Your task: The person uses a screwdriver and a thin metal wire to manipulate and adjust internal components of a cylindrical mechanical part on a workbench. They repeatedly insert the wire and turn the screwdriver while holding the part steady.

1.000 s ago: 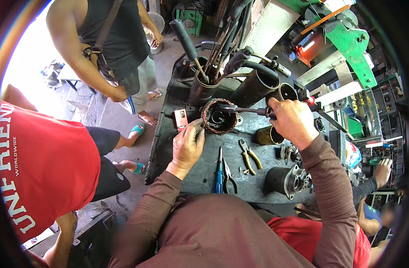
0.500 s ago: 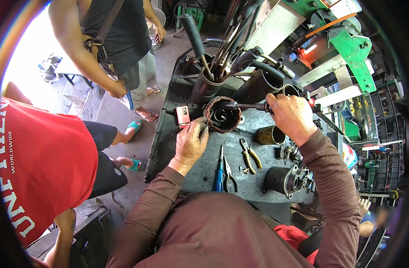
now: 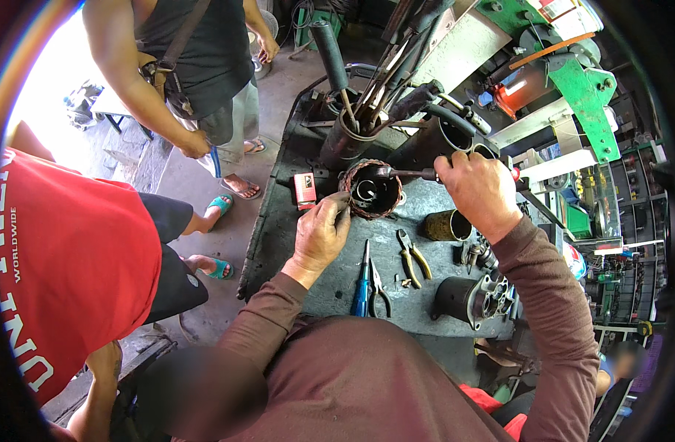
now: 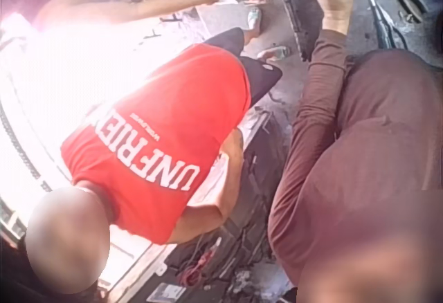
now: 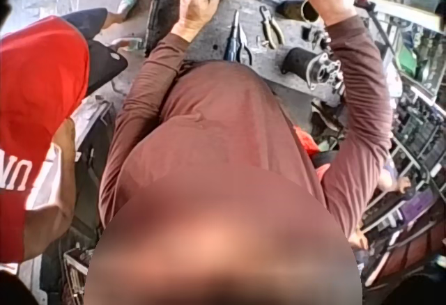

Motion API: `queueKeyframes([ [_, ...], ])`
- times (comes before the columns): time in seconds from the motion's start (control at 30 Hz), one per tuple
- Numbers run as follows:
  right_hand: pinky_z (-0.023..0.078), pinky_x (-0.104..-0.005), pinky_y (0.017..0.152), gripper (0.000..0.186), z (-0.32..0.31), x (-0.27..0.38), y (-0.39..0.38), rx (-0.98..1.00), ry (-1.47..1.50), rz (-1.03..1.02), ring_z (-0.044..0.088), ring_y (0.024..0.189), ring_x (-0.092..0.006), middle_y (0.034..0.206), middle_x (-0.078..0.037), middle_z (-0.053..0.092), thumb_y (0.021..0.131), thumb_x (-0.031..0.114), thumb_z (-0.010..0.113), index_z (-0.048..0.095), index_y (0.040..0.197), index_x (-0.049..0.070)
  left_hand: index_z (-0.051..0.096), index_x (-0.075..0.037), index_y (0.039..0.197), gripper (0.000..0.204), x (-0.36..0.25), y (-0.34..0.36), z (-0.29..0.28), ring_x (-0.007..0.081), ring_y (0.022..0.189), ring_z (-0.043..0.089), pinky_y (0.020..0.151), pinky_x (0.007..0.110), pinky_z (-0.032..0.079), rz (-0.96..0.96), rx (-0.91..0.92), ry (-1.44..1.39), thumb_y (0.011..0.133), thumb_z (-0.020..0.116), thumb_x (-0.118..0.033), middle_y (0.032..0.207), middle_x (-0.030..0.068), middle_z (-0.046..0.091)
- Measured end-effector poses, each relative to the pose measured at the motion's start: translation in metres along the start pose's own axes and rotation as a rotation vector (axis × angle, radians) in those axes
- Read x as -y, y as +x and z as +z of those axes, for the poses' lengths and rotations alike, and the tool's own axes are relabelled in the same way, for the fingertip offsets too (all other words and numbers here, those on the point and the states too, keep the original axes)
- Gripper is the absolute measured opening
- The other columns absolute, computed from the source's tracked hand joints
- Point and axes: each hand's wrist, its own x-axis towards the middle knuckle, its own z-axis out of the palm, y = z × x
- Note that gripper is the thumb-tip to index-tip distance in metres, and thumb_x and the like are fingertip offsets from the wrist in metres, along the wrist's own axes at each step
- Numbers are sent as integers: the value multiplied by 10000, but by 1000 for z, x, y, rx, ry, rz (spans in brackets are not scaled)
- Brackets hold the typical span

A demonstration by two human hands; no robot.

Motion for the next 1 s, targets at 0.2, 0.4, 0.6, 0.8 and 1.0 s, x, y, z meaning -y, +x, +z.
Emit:
queueKeyframes([
  [0.2,608,-398,645,90,-1,-1,3,54,-2,-17,762,863,-249,923,-74,722,900,135,673,673,989,121,652,-38,1093,238,-2,-1,3,356,877,759,740,414,618,-25,1,0,887,769,-12,1094,140,771],
  [0.4,614,-398,641,52,0,-5,7,18,-28,-42,783,789,-256,866,-87,739,905,153,676,701,926,112,657,-37,1157,291,-2,-2,7,369,931,755,765,422,620,-2,-11,-3,888,766,-20,1112,154,765],
  [0.6,613,-392,636,54,1,-5,6,17,-31,-31,783,782,-249,850,-78,740,907,146,672,705,928,109,651,-31,1102,249,-1,-4,6,365,913,755,767,422,619,-10,-27,15,883,769,-7,1118,149,767],
  [0.8,615,-390,639,71,0,-4,4,35,-11,-12,785,782,-256,861,-84,749,912,143,666,720,937,105,652,-23,1083,224,-1,-4,6,362,915,757,777,416,616,-11,-45,-5,890,763,-2,1108,144,770],
  [1.0,609,-421,642,69,-3,-9,-12,72,96,78,778,775,-286,866,-105,742,928,135,648,707,934,101,691,-24,1129,237,-10,-2,-2,346,910,758,788,415,610,-53,-57,-34,903,757,-10,1092,134,770],
])
